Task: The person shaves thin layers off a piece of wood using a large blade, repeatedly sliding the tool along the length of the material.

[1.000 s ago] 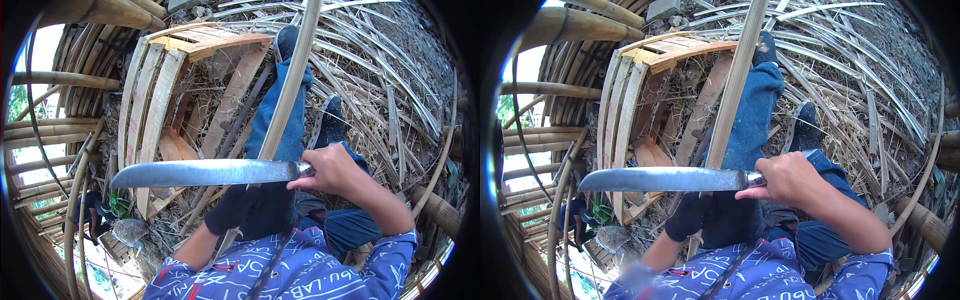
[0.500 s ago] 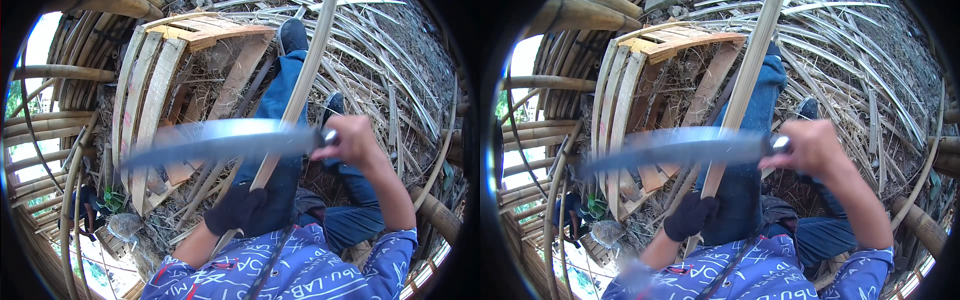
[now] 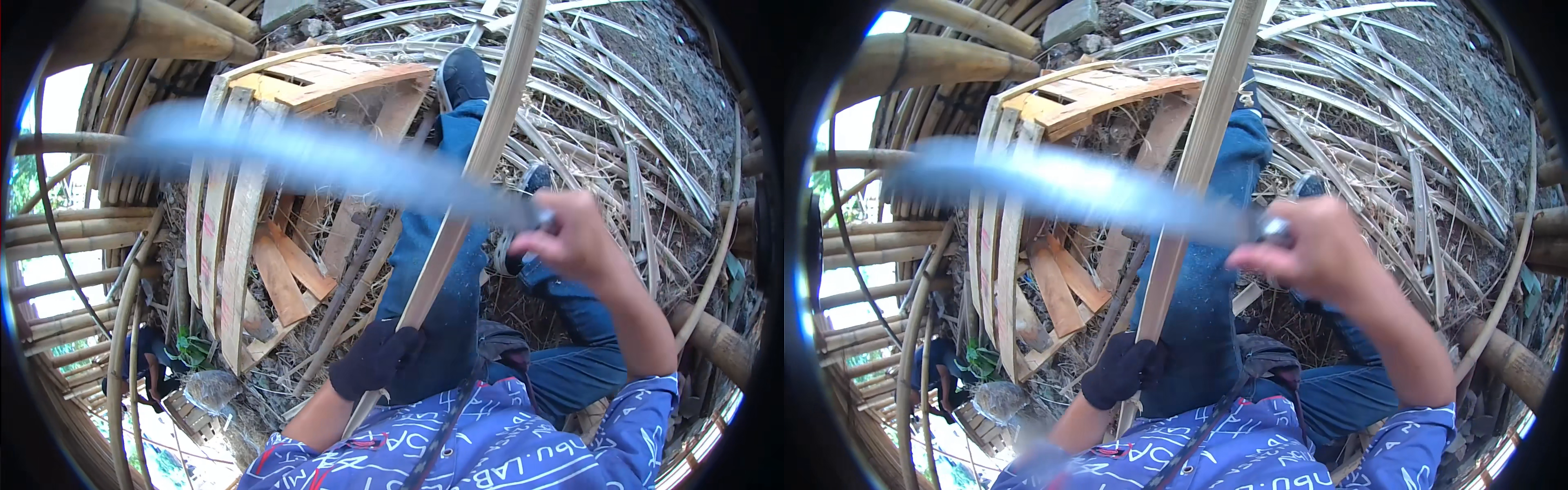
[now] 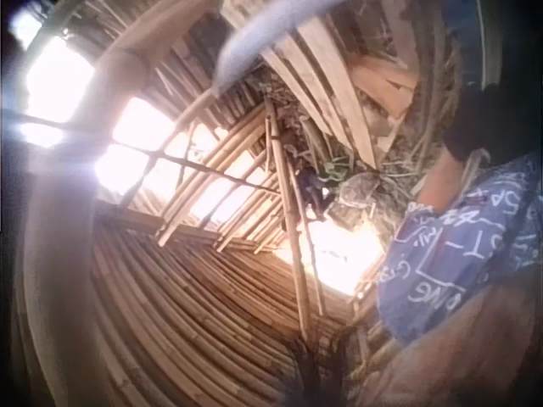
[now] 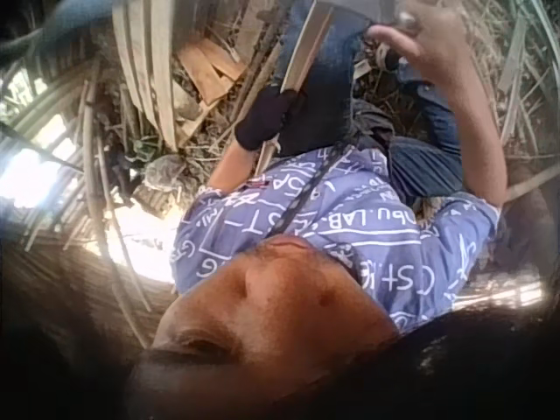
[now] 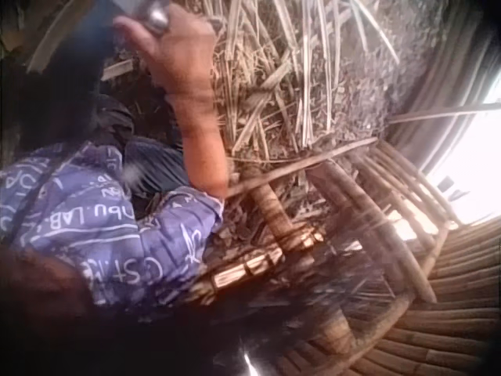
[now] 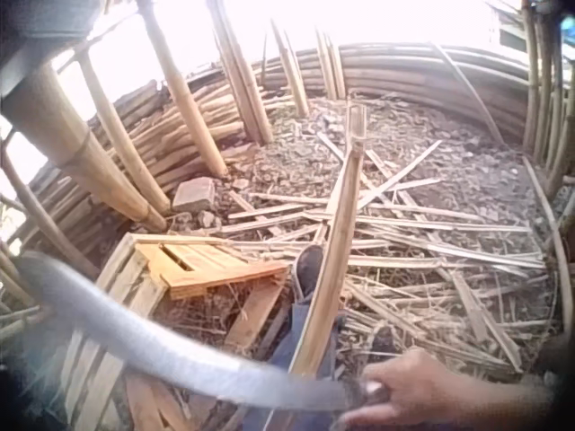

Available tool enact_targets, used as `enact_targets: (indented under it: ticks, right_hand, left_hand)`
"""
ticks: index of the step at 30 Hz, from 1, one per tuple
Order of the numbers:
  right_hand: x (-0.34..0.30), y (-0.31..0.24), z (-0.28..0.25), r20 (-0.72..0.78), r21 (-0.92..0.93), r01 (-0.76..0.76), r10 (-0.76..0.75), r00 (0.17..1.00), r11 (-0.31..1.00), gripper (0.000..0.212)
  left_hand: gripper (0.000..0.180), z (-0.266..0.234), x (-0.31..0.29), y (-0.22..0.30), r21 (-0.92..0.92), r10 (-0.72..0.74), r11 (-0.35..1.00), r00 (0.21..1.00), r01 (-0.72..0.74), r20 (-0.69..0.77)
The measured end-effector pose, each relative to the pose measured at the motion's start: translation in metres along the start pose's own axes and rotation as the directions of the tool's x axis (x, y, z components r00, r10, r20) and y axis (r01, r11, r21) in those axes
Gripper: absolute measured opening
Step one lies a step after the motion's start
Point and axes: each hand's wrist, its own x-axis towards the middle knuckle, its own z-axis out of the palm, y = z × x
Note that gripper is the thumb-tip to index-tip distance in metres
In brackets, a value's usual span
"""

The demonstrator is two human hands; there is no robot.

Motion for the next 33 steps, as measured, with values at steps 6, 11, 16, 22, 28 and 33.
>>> enact_targets:
  ticks: [6, 11, 16, 22, 28, 33]
  right_hand:
    - [-0.007, 0.01, 0.025, 0.059, -0.315, 0.278, -0.274, 0.96, 0.907, 0.058]
    - [0.017, 0.029, 0.005, -0.11, -0.188, -0.019, -0.002, 0.994, 0.982, 0.053]
    - [0.047, 0.088, -0.051, -0.305, -0.286, -0.148, 0.057, 0.951, 0.947, 0.063]
    - [0.047, 0.06, -0.041, -0.312, -0.061, -0.034, 0.013, 0.95, 0.998, 0.058]
    - [0.009, 0.029, 0.003, -0.13, 0.147, 0.097, -0.078, 0.988, 0.984, 0.053]
    - [0.027, 0.05, 0.012, -0.168, -0.219, 0.145, -0.184, 0.968, 0.965, 0.055]
  left_hand:
    - [0.029, 0.002, -0.001, -0.006, 0.49, 0.322, 0.831, 0.946, -0.264, -0.036]
    - [0.019, -0.005, 0.0, -0.008, 0.616, 0.37, 0.71, 0.925, -0.341, 0.085]
    - [0.015, 0.002, -0.001, 0.001, 0.436, 0.238, 0.872, 0.971, -0.223, 0.02]
    - [0.03, -0.007, -0.001, -0.002, 0.238, 0.162, 0.959, 0.987, -0.153, -0.017]
    - [0.042, -0.021, 0.003, 0.004, -0.092, -0.036, 0.995, 0.989, 0.05, 0.14]
    - [0.042, -0.029, 0.007, -0.004, -0.311, -0.128, 0.924, 0.947, 0.222, 0.296]
